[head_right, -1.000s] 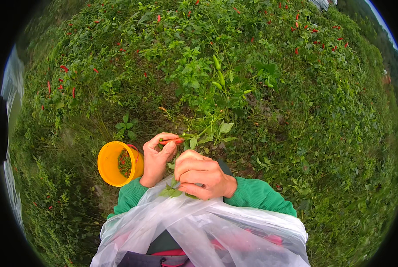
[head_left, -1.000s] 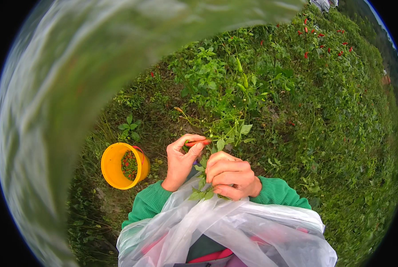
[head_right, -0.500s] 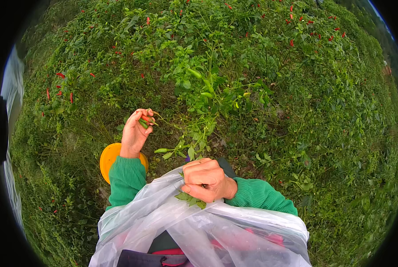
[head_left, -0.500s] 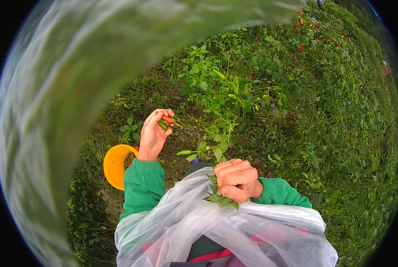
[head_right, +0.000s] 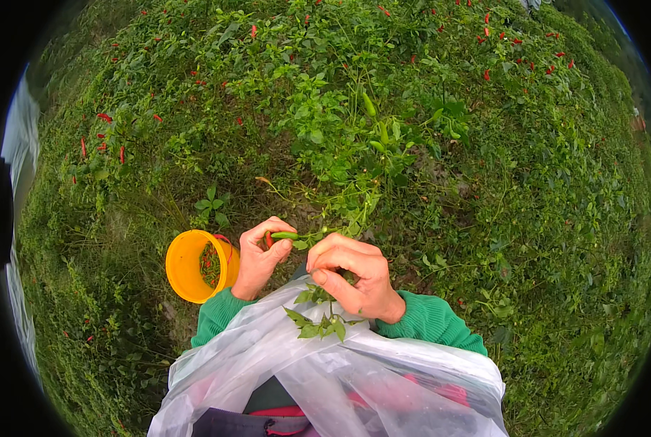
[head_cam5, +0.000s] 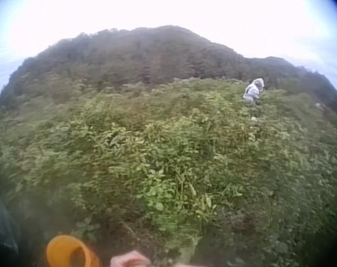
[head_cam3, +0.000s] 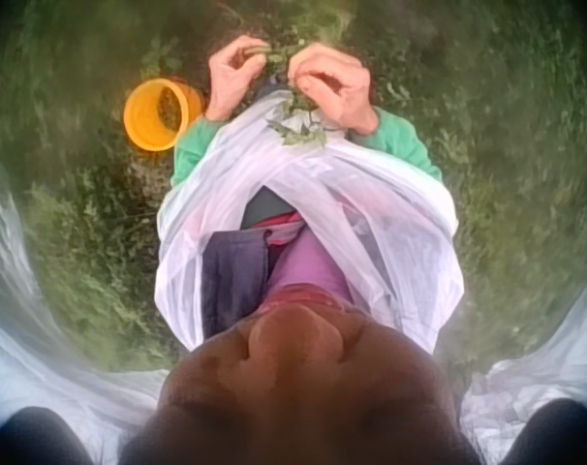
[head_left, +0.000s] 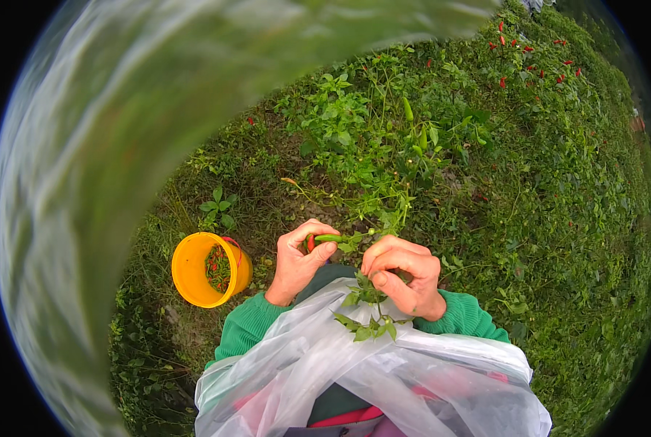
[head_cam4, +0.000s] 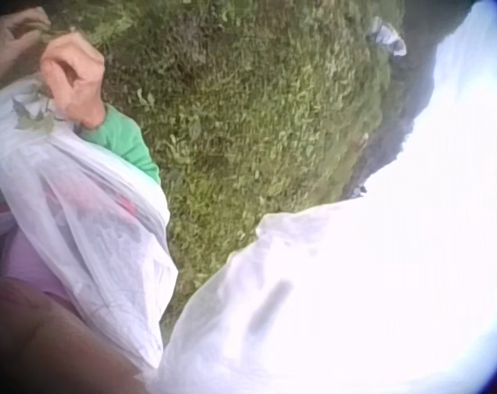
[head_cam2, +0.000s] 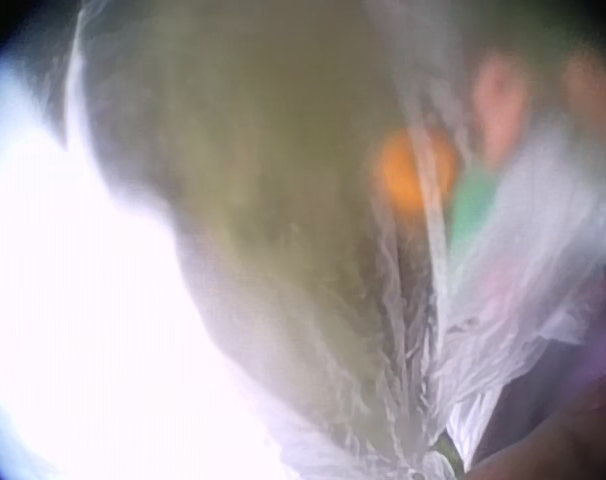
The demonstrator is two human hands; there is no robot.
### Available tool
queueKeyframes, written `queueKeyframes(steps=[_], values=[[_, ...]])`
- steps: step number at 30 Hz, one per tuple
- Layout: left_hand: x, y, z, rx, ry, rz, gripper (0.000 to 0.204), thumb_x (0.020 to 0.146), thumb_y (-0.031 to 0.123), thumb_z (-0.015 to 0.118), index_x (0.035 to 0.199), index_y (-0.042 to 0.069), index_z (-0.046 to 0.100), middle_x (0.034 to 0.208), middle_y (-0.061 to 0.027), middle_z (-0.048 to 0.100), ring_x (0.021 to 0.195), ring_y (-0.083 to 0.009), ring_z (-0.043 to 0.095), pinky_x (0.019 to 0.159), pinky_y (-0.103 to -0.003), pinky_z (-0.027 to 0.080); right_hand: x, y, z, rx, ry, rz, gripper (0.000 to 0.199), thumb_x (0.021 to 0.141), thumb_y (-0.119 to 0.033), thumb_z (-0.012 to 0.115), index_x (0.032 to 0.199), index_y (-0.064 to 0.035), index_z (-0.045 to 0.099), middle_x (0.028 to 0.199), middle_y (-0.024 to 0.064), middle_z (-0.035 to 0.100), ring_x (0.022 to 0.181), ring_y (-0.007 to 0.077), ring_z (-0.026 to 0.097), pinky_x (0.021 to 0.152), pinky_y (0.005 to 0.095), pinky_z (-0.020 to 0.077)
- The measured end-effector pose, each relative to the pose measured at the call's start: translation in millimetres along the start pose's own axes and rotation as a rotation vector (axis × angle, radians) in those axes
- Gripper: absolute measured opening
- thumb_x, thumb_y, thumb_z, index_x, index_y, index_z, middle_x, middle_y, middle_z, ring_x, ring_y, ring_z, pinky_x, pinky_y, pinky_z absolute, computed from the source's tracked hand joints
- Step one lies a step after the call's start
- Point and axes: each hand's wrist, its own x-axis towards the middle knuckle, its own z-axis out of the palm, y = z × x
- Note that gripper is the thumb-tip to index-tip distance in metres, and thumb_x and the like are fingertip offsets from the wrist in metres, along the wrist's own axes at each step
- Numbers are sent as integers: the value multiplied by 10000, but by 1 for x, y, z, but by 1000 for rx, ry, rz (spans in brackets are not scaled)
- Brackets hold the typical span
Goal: The person picks red and green chilies from low-lying plants in a field and places them into a yellow bucket. The person moves between plants, plucks chilies by hand, and deposits them into the bucket repeatedly.
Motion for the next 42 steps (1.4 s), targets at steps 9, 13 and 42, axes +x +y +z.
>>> queueKeyframes(steps=[9, 13, 42], values=[[-8, 18, 37, 500, 61, 463, 202, 734, -39, 688, 931, 0, 670, 812, -83, 618, 655, -125, 581, 503, -227, 448, -1, -1, 4, -769, 78, 29, 214, 749, 72, 606, 960, 39, 598, 958, 158, 575, 781, 286, 599, 626, 334, 502], [-7, 15, 43, 459, 74, 433, 188, 744, -27, 689, 929, -1, 672, 824, -74, 616, 643, -104, 559, 501, -216, 425, -6, 1, 2, -865, -52, 123, 203, 734, 18, 572, 937, 21, 565, 917, 136, 571, 771, 315, 603, 612, 383, 513], [101, -70, -119, -125, 258, -404, 365, 977, 321, 454, 1248, 81, 498, 748, 22, 494, 573, -48, 434, 423, -201, 268, -48, 19, -65, -815, 39, 371, 109, 809, -37, 595, 729, 30, 561, 661, 161, 528, 610, 353, 535, 538, 408, 425]])
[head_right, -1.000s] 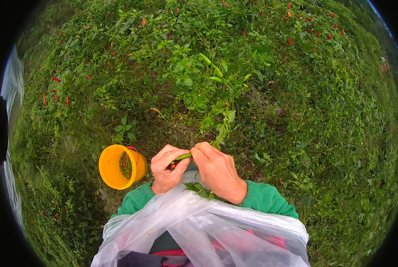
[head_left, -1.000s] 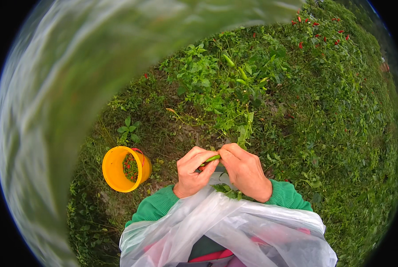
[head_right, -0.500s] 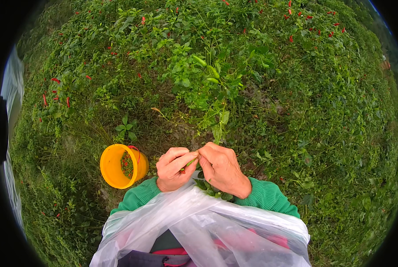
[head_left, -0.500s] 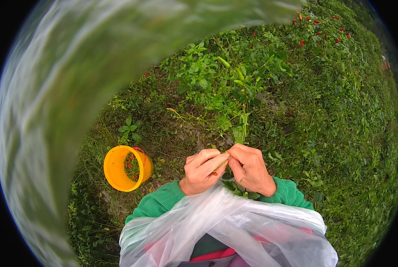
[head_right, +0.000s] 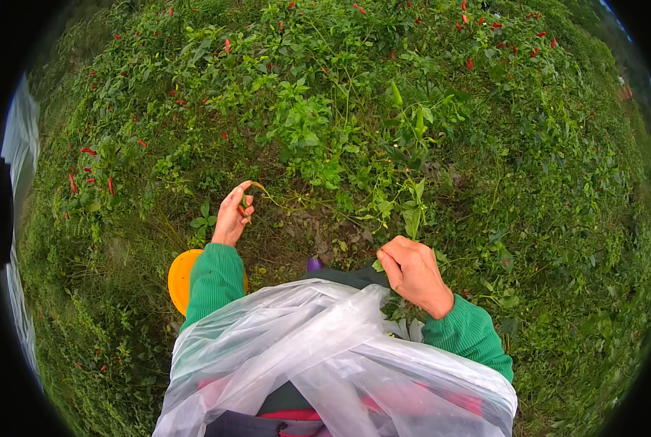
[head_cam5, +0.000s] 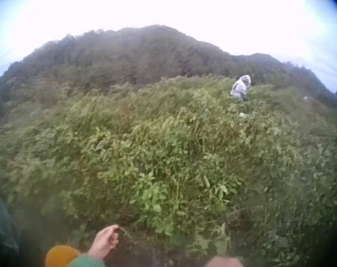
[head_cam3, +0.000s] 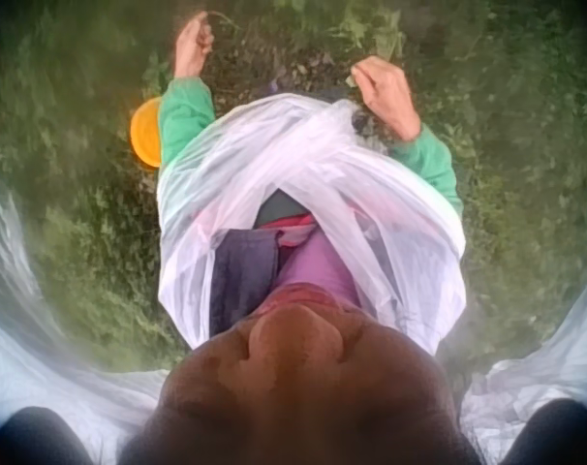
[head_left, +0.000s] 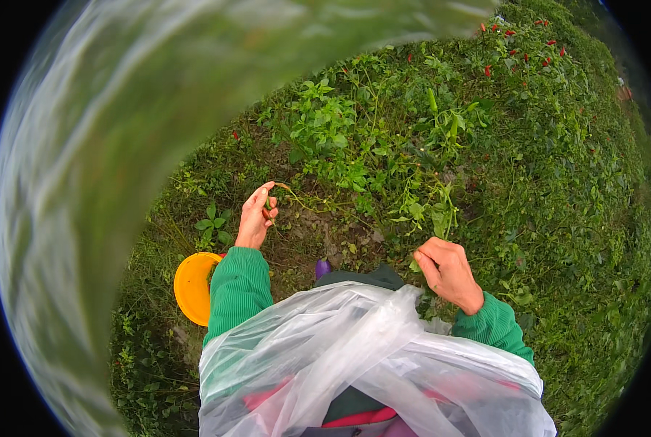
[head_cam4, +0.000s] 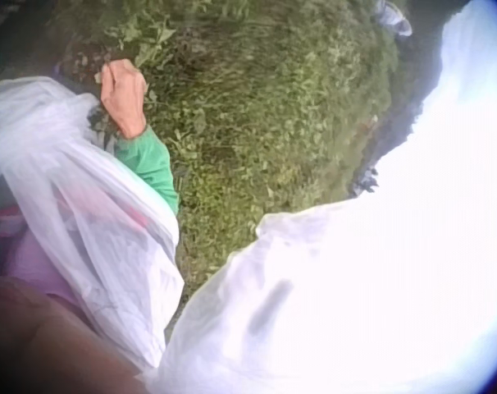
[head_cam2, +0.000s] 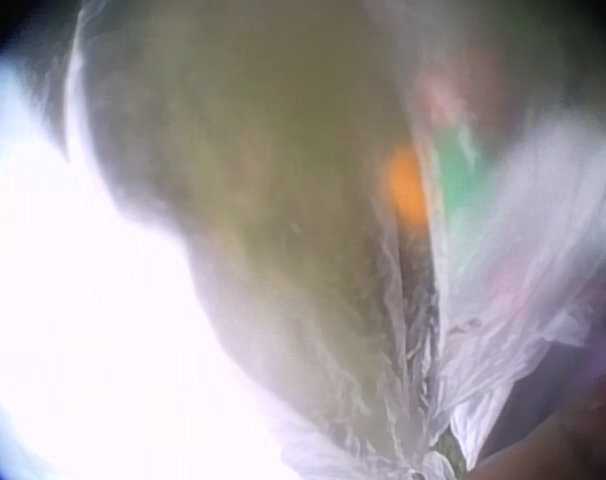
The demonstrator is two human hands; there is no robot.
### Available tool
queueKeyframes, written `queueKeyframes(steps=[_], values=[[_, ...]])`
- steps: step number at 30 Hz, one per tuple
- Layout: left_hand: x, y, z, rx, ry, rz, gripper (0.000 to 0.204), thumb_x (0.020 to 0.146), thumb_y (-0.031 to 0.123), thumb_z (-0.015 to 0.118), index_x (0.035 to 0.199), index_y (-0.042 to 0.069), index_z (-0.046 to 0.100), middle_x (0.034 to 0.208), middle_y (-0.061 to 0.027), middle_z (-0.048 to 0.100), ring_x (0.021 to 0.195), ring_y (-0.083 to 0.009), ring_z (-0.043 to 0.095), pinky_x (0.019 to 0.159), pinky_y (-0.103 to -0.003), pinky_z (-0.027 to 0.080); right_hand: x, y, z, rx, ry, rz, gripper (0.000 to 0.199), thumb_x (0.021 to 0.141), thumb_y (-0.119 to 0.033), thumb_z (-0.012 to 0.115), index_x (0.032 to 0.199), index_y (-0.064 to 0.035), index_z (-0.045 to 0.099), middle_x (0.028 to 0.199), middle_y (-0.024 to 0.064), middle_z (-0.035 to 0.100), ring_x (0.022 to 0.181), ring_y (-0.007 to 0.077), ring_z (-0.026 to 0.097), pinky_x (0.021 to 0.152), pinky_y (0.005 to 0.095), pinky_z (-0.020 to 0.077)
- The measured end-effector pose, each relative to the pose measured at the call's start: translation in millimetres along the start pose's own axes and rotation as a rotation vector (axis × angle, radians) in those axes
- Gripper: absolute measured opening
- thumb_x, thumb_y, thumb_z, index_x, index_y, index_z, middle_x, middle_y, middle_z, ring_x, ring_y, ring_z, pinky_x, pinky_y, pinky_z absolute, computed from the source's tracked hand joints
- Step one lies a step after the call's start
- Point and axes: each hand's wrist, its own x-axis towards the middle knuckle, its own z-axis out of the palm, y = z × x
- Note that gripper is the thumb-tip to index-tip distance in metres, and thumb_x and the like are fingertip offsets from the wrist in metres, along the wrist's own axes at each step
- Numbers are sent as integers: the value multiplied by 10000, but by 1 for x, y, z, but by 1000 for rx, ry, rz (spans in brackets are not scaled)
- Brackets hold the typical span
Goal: The person picks red and green chilies from low-lying plants in a field and places them into a yellow bucket. The person moves between plants, plucks chilies by hand, and deposits them into the bucket repeatedly.
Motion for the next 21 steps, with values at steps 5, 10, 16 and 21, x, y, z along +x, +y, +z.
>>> queueKeyframes(steps=[5, 10, 16, 21], values=[[13, 14, 47, 423, -182, 124, 177, 892, 165, 512, 973, 59, 629, 608, 50, 473, 543, -28, 392, 456, -204, 251, -16, 67, 21, -503, -653, 313, 119, 703, -83, 584, 756, 14, 629, 826, 255, 623, 744, 401, 620, 608, 446, 498], [-19, 7, 72, 161, -434, 55, 261, 870, 53, 432, 1039, 30, 629, 646, 32, 474, 537, -53, 397, 477, -205, 297, -11, 56, 57, 480, -1055, 257, 287, 776, -219, 597, 940, 15, 628, 829, 186, 649, 802, 319, 638, 707, 390, 499], [-49, 4, 71, 17, -347, 16, 194, 908, 162, 467, 955, 37, 608, 714, -6, 517, 548, -68, 430, 439, -191, 269, 93, -32, 87, 737, -177, 191, 232, 859, -1, 481, 1066, 54, 569, 942, 172, 647, 634, 168, 663, 465, 297, 470], [-55, 0, 56, -8, -213, 83, 218, 899, 180, 476, 975, 34, 619, 773, -14, 544, 560, -60, 435, 432, -191, 241, 128, -40, 115, 476, -128, 175, 299, 840, 45, 487, 1134, 70, 527, 1037, 186, 590, 616, 193, 641, 526, 292, 497]])
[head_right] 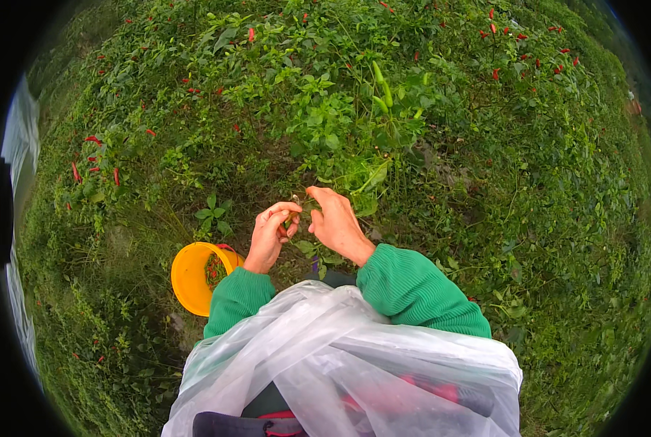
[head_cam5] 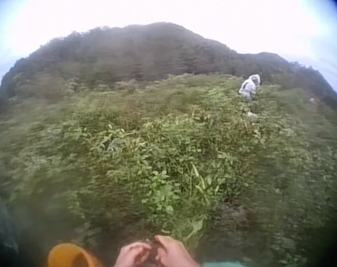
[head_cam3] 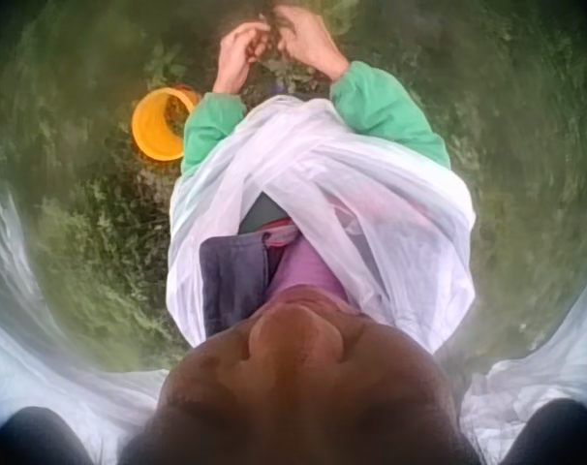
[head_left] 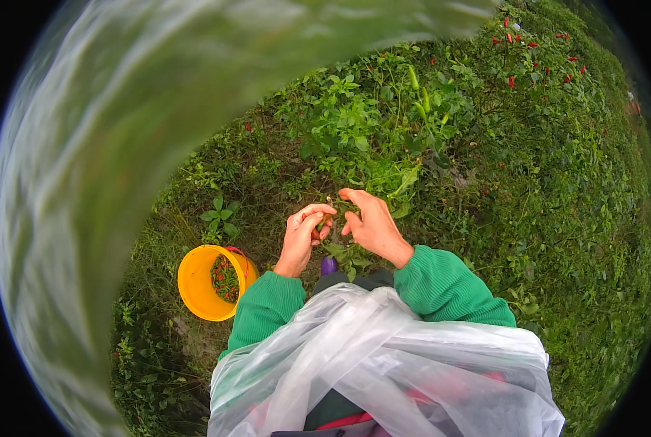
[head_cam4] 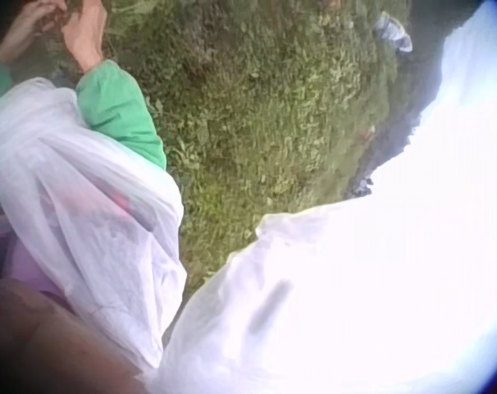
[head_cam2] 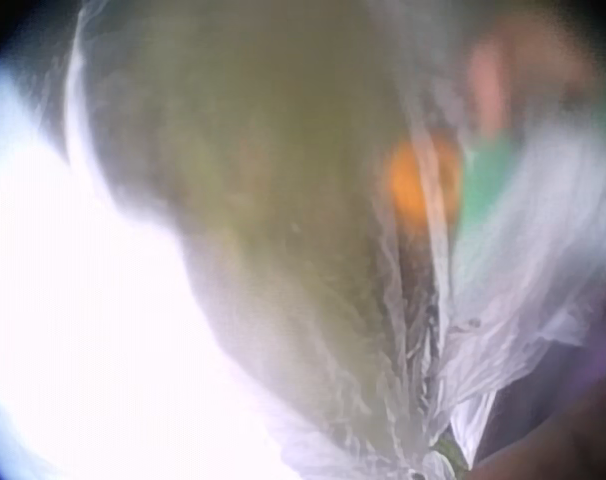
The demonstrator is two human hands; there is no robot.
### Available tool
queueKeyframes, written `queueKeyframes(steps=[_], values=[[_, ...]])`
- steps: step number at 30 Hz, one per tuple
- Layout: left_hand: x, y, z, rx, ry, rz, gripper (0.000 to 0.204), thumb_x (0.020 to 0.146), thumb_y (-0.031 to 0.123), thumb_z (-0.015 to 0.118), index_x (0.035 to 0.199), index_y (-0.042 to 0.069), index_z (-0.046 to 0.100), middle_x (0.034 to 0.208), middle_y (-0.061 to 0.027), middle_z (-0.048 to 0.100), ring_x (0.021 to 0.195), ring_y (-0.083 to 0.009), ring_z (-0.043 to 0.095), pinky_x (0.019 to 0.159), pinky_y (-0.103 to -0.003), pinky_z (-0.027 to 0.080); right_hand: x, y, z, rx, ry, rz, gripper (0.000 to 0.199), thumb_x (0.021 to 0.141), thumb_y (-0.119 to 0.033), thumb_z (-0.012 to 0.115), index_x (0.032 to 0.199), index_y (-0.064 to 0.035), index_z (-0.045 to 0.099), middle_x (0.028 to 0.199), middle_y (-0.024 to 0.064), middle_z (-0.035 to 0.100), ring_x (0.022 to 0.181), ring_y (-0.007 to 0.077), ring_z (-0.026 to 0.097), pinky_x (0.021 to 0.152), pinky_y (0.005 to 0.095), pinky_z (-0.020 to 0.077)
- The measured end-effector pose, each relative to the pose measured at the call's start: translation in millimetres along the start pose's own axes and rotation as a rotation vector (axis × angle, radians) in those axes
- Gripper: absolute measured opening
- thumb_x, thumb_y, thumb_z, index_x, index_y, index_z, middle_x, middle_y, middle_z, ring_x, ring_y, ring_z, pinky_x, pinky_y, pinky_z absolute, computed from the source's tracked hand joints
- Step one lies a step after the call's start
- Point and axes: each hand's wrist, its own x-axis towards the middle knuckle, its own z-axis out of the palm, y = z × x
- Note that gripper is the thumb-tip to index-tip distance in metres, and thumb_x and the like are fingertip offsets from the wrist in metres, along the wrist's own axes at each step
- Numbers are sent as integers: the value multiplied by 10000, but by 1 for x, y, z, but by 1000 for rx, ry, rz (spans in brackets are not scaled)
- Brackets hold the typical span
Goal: The person picks red and green chilies from low-lying plants in a field and places them into a yellow bucket. The person moves between plants, plucks chilies by hand, and deposits them into the bucket repeatedly.
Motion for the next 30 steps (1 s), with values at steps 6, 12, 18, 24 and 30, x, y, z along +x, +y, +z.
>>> queueKeyframes(steps=[6, 12, 18, 24, 30], values=[[-8, -10, -9, -61, 22, 65, 281, 928, 246, 473, 1038, 25, 608, 801, -25, 556, 568, -71, 442, 439, -190, 241, 0, 30, 25, -102, -1, -194, 69, 812, 19, 541, 864, 26, 586, 773, 181, 588, 668, 325, 585, 588, 388, 462], [-7, -22, -6, 154, 116, 263, 259, 899, 213, 607, 1060, 11, 591, 762, -1, 556, 557, -45, 424, 470, -189, 291, -7, 37, 23, -271, 62, -301, 30, 801, -3, 566, 817, 11, 587, 730, 176, 562, 665, 362, 556, 577, 408, 445], [8, -31, -19, -362, 37, -273, 202, 936, 246, 517, 865, 64, 566, 683, 17, 533, 489, -57, 418, 419, -203, 297, -14, 38, 18, -211, -34, -456, 58, 791, -17, 587, 840, -23, 616, 755, 136, 584, 666, 337, 567, 562, 389, 448], [34, -19, -22, -567, -73, -177, 130, 914, 206, 425, 907, 92, 487, 872, -38, 524, 573, -106, 434, 424, -223, 307, -26, 47, 13, -199, -146, -396, 66, 818, -45, 589, 869, -6, 606, 760, 126, 582, 673, 310, 576, 582, 380, 448], [74, 25, 39, 64, -344, 93, 179, 903, 154, 571, 985, 2, 619, 619, 29, 442, 511, -50, 354, 442, -212, 268, -46, 49, 17, -214, -258, -432, 86, 823, -100, 549, 780, -34, 584, 757, 121, 579, 697, 349, 574, 594, 425, 460]])
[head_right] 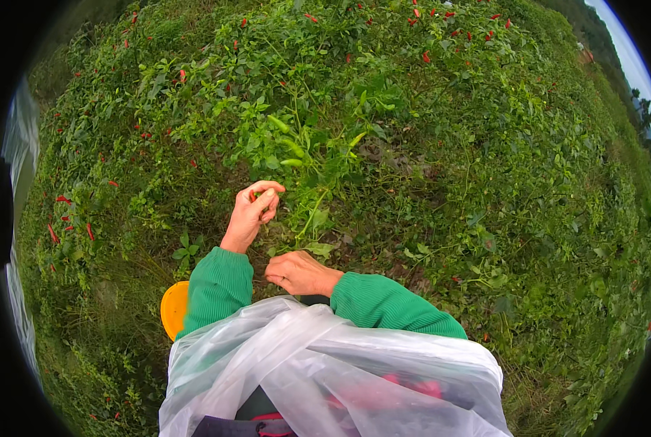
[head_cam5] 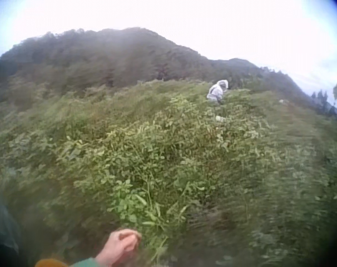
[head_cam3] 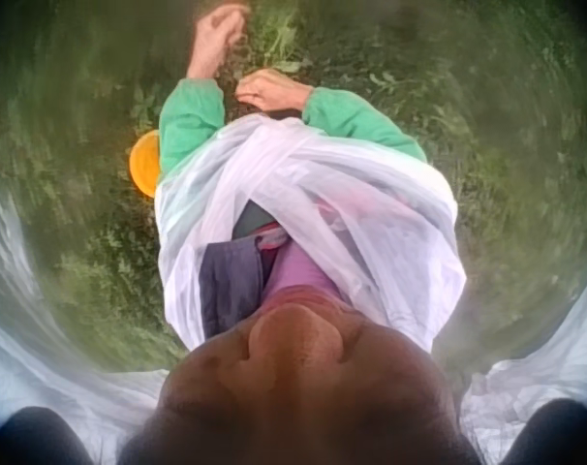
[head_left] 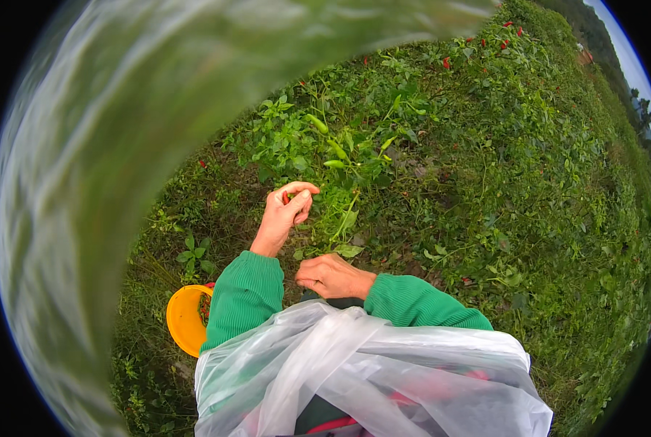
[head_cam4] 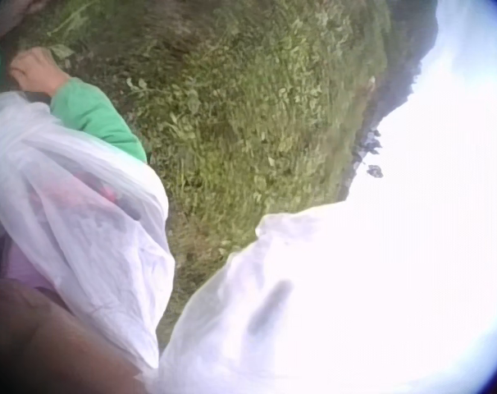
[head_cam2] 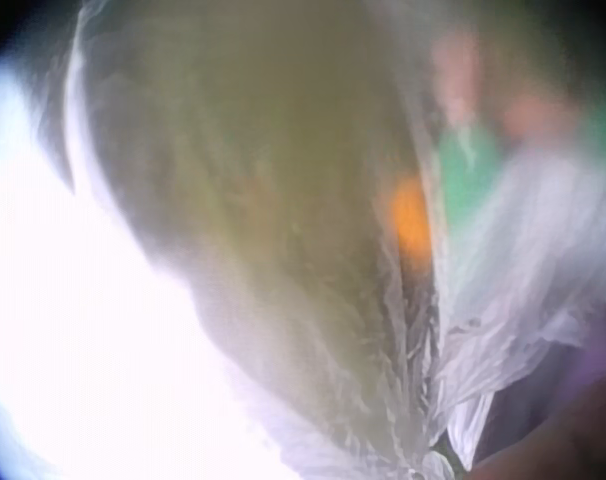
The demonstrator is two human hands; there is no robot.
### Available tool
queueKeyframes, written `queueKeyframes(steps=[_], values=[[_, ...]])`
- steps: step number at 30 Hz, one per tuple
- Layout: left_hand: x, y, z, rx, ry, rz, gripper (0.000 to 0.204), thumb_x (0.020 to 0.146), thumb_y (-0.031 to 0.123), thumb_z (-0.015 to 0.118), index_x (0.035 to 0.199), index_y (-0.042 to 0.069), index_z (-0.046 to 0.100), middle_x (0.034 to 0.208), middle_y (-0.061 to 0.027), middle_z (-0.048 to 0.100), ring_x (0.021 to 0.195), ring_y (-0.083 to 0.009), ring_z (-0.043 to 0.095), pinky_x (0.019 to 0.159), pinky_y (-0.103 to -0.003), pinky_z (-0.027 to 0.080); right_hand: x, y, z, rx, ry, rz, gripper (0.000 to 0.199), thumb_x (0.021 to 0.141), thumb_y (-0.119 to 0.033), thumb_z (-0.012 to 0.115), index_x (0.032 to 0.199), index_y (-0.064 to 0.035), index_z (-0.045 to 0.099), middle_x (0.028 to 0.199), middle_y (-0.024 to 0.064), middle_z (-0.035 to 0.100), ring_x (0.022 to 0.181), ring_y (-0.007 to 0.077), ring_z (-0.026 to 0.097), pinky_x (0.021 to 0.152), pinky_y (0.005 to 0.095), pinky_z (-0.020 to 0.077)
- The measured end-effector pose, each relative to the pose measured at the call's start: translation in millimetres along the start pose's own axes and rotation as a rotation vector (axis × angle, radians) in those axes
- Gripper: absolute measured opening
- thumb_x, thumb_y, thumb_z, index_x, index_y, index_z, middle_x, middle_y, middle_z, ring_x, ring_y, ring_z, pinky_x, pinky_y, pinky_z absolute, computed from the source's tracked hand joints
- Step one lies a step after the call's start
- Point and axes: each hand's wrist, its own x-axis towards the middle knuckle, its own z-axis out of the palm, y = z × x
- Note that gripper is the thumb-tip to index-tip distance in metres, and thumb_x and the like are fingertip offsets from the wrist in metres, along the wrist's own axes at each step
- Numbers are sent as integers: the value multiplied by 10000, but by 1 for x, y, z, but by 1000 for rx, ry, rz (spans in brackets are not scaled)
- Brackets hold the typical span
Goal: The person picks red and green chilies from low-lying plants in a field and places them into a yellow bucket. The person moves between plants, plucks chilies by hand, and deposits them into the bucket repeatedly.
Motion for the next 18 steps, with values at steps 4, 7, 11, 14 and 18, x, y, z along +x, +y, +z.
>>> queueKeyframes(steps=[4, 7, 11, 14, 18], values=[[12, -4, 51, 584, -380, -48, 212, 876, 171, 592, 1031, 49, 669, 588, 34, 460, 545, -60, 354, 485, -254, 305, -7, -24, -11, 59, -169, -21, 110, 770, -116, 544, 726, -15, 539, 716, 146, 550, 662, 352, 556, 557, 441, 428], [3, -16, 68, 714, -441, -121, 199, 853, 168, 597, 995, 59, 685, 612, 12, 460, 576, -73, 355, 498, -268, 317, -22, -56, -37, 65, -47, -157, 123, 829, -80, 559, 736, -1, 543, 716, 129, 563, 641, 317, 549, 549, 396, 436], [-15, -30, 75, 611, -458, 0, 200, 853, 138, 591, 980, 1, 661, 658, 2, 526, 613, -65, 406, 521, -266, 363, -53, -76, -96, -33, 587, -65, 153, 772, 50, 618, 921, 17, 620, 828, 129, 622, 700, 238, 607, 612, 299, 496], [-23, -34, 77, 609, -374, -101, 208, 834, 95, 592, 1011, 5, 656, 653, -55, 562, 570, -77, 435, 513, -277, 380, -62, -62, -123, -130, 846, 223, 230, 763, 61, 618, 991, 31, 619, 909, 128, 629, 739, 206, 612, 637, 288, 504], [-31, -39, 72, 616, -250, 7, 159, 826, 101, 607, 953, 20, 658, 622, -48, 541, 549, -87, 420, 497, -280, 361, -46, -29, -109, -235, 618, 130, 298, 751, 28, 617, 1048, 22, 600, 1028, 168, 601, 892, 323, 585, 810, 376, 465]])
